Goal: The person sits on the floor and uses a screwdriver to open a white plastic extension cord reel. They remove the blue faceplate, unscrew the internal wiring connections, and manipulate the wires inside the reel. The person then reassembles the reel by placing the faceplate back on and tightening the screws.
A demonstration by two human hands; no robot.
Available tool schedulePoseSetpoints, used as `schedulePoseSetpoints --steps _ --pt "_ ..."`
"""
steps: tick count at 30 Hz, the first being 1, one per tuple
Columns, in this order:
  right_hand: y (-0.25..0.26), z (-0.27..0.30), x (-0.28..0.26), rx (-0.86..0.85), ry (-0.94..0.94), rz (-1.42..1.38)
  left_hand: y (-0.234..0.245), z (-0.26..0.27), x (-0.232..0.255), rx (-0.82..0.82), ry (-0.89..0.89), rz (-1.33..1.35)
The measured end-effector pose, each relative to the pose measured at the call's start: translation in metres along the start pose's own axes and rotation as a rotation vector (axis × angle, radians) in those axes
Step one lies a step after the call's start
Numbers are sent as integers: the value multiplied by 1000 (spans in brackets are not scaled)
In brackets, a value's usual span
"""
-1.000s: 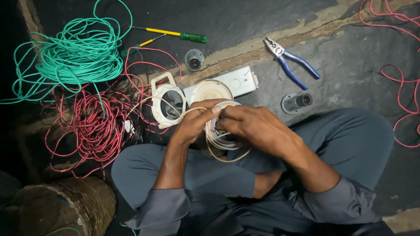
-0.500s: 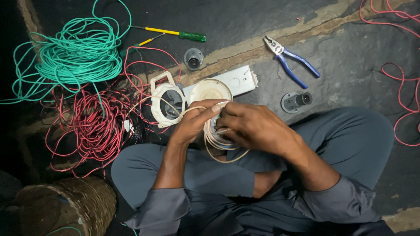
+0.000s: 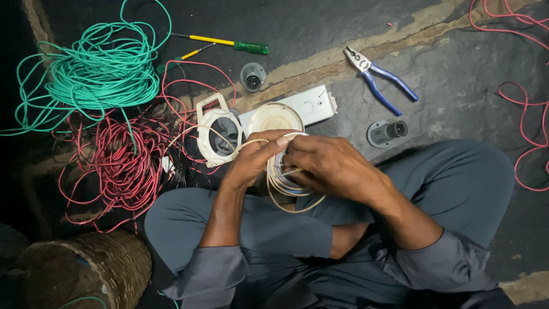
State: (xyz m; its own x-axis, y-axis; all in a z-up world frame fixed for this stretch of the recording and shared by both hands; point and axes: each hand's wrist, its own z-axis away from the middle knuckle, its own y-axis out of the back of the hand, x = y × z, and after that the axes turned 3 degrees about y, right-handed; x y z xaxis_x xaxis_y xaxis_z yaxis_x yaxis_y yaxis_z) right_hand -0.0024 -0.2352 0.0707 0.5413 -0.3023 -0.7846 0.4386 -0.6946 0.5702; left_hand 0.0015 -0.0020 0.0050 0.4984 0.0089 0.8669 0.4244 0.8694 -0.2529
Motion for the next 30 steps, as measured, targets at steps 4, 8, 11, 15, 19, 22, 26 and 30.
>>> schedulePoseSetpoints --steps 4,8,11,15,19,22,26,30 --pt "1 1 5 2 46 -37 0 0 -3 28 56 58" --pt "3 0 8 -31 14 -54 0 0 -8 45 83 119" --pt "3 -1 8 -33 14 -40 0 0 -7 46 74 98" --pt "7 0 6 44 51 -100 -1 1 -6 12 58 133" --pt "17 3 6 224 15 -252 -1 0 -1 38 28 90" --pt "21 3 5 320 -103 -222 -1 1 3 72 -57 56" --pt "21 2 6 468 -209 -182 -4 1 8 152 -203 84" --pt "17 1 5 481 -255 -160 -9 5 15 266 -277 50"
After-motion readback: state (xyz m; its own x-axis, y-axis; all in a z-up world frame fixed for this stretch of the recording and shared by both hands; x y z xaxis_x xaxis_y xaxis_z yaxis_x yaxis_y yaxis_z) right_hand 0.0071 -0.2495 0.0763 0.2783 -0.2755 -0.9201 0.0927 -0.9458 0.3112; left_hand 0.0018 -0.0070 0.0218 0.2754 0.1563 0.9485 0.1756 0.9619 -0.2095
